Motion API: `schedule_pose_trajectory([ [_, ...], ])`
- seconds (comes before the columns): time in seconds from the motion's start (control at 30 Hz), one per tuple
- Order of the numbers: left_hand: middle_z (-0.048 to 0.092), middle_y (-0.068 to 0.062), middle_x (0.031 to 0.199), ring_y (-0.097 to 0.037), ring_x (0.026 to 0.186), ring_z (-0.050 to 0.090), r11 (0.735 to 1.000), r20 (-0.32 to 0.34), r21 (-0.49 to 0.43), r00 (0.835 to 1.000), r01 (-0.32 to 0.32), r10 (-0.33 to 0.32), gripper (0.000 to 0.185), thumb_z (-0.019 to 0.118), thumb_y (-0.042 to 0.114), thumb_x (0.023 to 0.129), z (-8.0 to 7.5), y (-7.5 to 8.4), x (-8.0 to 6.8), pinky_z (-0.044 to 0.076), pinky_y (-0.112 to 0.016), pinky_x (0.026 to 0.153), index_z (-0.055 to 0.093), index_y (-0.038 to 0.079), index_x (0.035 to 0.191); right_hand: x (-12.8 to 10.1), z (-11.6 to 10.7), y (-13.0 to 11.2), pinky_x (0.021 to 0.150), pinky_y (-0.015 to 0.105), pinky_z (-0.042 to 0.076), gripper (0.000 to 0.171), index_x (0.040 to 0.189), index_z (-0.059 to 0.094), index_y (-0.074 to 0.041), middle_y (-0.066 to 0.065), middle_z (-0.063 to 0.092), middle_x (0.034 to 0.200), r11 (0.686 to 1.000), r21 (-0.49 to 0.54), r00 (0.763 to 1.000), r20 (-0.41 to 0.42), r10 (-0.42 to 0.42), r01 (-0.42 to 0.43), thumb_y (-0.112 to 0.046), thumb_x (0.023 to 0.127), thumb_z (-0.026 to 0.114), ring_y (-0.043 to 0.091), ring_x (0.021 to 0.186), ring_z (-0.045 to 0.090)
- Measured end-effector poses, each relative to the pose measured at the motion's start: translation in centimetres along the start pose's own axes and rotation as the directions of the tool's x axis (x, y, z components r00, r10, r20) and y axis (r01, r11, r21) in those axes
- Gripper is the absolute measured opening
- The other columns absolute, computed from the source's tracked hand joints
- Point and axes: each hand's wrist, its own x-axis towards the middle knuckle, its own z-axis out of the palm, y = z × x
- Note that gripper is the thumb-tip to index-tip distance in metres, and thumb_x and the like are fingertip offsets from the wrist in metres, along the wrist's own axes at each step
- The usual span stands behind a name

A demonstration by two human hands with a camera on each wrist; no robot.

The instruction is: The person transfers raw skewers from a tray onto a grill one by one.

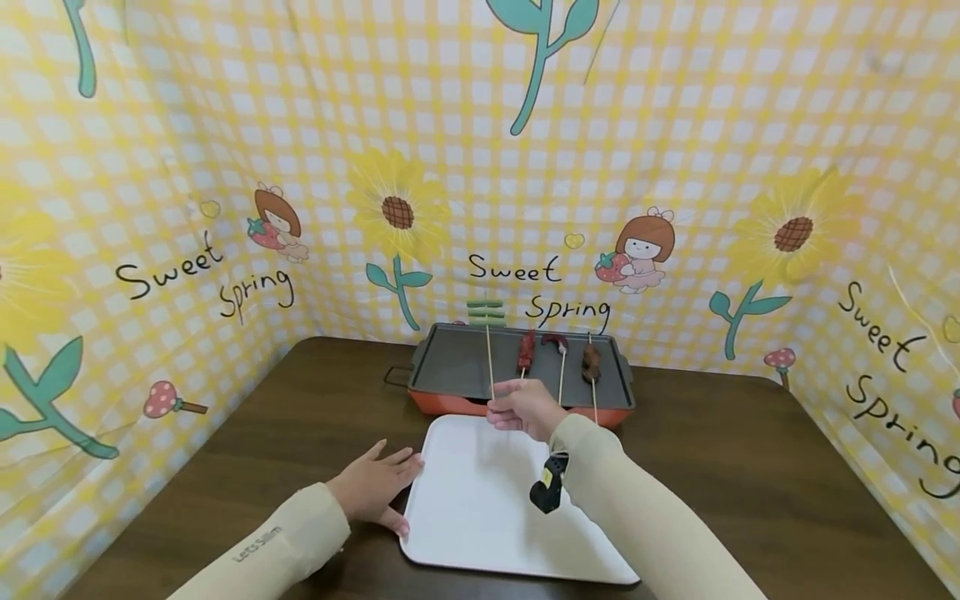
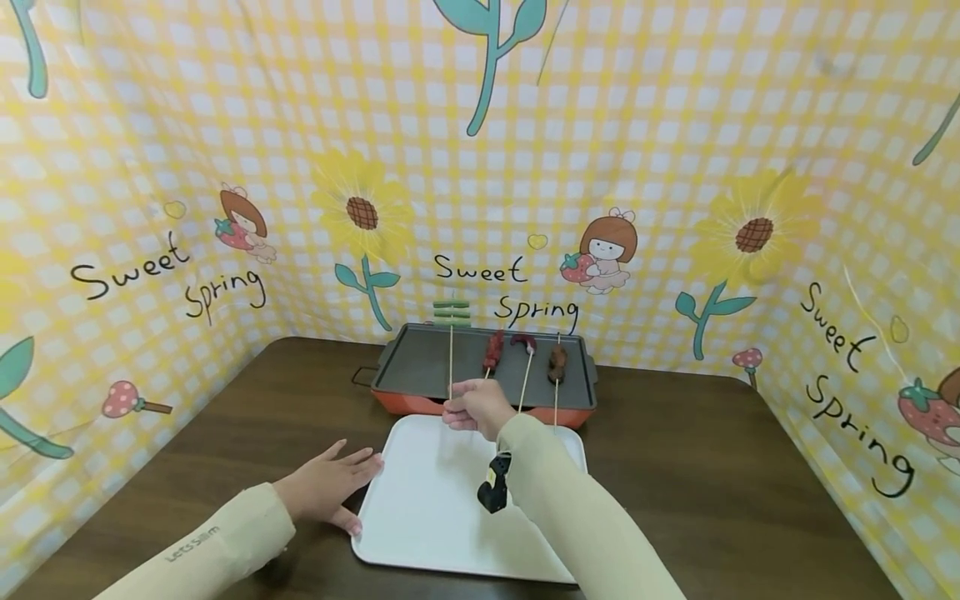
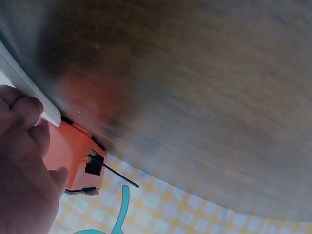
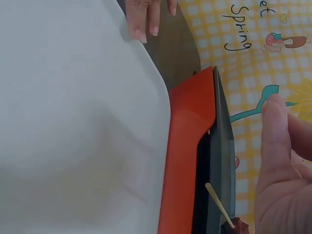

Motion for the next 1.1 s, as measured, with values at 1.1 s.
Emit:
schedule_pose_trajectory([
  [1.1, 0.044, -0.006, 0.146, -0.020, 0.139, 0.033, 0.996, 0.097, -0.017, 0.992, 0.085, -0.083, 0.094, 0.067, 0.065, 0.072, -0.4, 0.5, 0.3, 0.022, -0.051, 0.111, 0.046, 0.005, 0.142, 0.6, 1.6, 2.8, 0.059, 0.026, 0.055, 0.041, 0.132, 0.049, 0.008, 0.008, 0.066, 0.073, 0.996, -0.007, 0.995, -0.042, 0.085, -0.085, 0.000, 0.093, 0.058, 0.012, 0.058, 0.064],
])
